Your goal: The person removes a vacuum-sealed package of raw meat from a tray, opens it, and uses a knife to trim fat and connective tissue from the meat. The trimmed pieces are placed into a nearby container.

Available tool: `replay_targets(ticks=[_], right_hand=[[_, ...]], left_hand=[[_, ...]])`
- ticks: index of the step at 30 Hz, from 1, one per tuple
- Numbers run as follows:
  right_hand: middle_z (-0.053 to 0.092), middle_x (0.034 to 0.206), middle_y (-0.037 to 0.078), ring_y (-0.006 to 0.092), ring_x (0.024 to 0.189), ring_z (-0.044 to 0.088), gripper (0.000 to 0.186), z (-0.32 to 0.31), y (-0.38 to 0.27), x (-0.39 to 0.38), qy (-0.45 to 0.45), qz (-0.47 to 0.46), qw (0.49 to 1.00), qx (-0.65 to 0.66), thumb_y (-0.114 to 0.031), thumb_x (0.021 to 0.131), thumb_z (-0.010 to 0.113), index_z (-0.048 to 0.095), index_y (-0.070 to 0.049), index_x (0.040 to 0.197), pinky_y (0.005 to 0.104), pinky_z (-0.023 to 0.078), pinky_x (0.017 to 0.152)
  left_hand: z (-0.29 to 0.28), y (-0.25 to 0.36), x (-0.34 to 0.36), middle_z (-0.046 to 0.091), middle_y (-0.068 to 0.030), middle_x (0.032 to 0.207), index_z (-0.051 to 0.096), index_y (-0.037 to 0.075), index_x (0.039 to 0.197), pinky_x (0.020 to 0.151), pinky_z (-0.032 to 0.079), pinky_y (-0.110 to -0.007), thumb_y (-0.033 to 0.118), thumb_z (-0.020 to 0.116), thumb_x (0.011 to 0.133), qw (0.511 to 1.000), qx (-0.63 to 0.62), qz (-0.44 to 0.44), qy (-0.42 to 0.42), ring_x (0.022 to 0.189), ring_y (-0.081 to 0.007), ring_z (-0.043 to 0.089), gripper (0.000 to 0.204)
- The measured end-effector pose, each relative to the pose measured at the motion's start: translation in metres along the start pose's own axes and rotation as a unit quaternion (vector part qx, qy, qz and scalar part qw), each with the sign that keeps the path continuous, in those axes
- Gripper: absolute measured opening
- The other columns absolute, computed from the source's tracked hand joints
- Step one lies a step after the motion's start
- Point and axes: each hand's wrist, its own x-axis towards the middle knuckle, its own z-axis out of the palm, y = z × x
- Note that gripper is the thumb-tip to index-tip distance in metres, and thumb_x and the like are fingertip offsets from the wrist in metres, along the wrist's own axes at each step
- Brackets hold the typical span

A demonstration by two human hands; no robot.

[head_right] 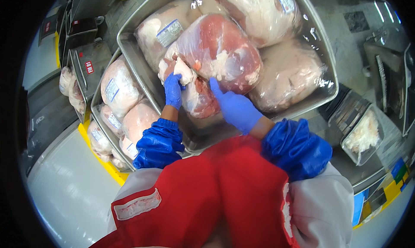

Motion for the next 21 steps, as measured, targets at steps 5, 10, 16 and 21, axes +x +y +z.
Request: replay_targets(ticks=[5, 10, 16, 21], right_hand=[[0.057, 0.081, 0.022, 0.0361, 0.072, 0.057, 0.063, -0.086, -0.007, -0.045, 0.029, 0.022, 0.999, -0.028, -0.008, 0.079, 0.049, 0.026, -0.017, 0.136, 0.0419, 0.047, 0.065], [0.057, 0.077, 0.020, 0.0357, 0.066, 0.057, 0.064, -0.090, 0.054, -0.096, 0.080, 0.170, 0.967, -0.174, -0.013, 0.079, 0.050, 0.023, -0.017, 0.137, 0.0434, 0.046, 0.060], [0.057, 0.088, 0.025, 0.0413, 0.078, 0.056, 0.060, -0.039, 0.104, -0.102, 0.107, 0.221, 0.960, -0.131, -0.010, 0.080, 0.050, 0.024, -0.008, 0.134, 0.0468, 0.044, 0.069], [0.057, 0.092, 0.025, 0.0406, 0.083, 0.056, 0.051, -0.031, 0.117, -0.137, 0.077, 0.232, 0.960, -0.137, -0.010, 0.079, 0.044, 0.034, -0.009, 0.129, 0.0479, 0.044, 0.073]], left_hand=[[-0.008, -0.015, -0.003, 0.052, -0.0010, 0.068, 0.061, 0.002, 0.090, 0.048, 0.039, -0.023, 0.019, 0.049, 0.082, 1.000, -0.010, 0.004, -0.013, 0.054, -0.0093, 0.046, 0.022], [0.001, -0.017, -0.001, 0.054, -0.0023, 0.069, 0.060, 0.001, 0.091, 0.047, 0.040, -0.024, 0.020, 0.050, 0.083, 0.999, -0.011, 0.031, -0.019, 0.054, -0.0096, 0.048, 0.023], [0.004, -0.019, 0.004, 0.057, -0.0062, 0.073, 0.059, -0.001, 0.097, 0.051, 0.043, -0.026, 0.022, 0.049, 0.084, 0.997, 0.034, 0.066, -0.034, 0.057, -0.0114, 0.051, 0.028], [-0.003, -0.044, 0.016, 0.060, -0.0198, 0.092, 0.058, 0.000, 0.097, 0.076, 0.043, -0.040, 0.033, 0.049, 0.083, 0.949, 0.219, 0.225, 0.023, 0.082, -0.0337, 0.057, 0.036]])
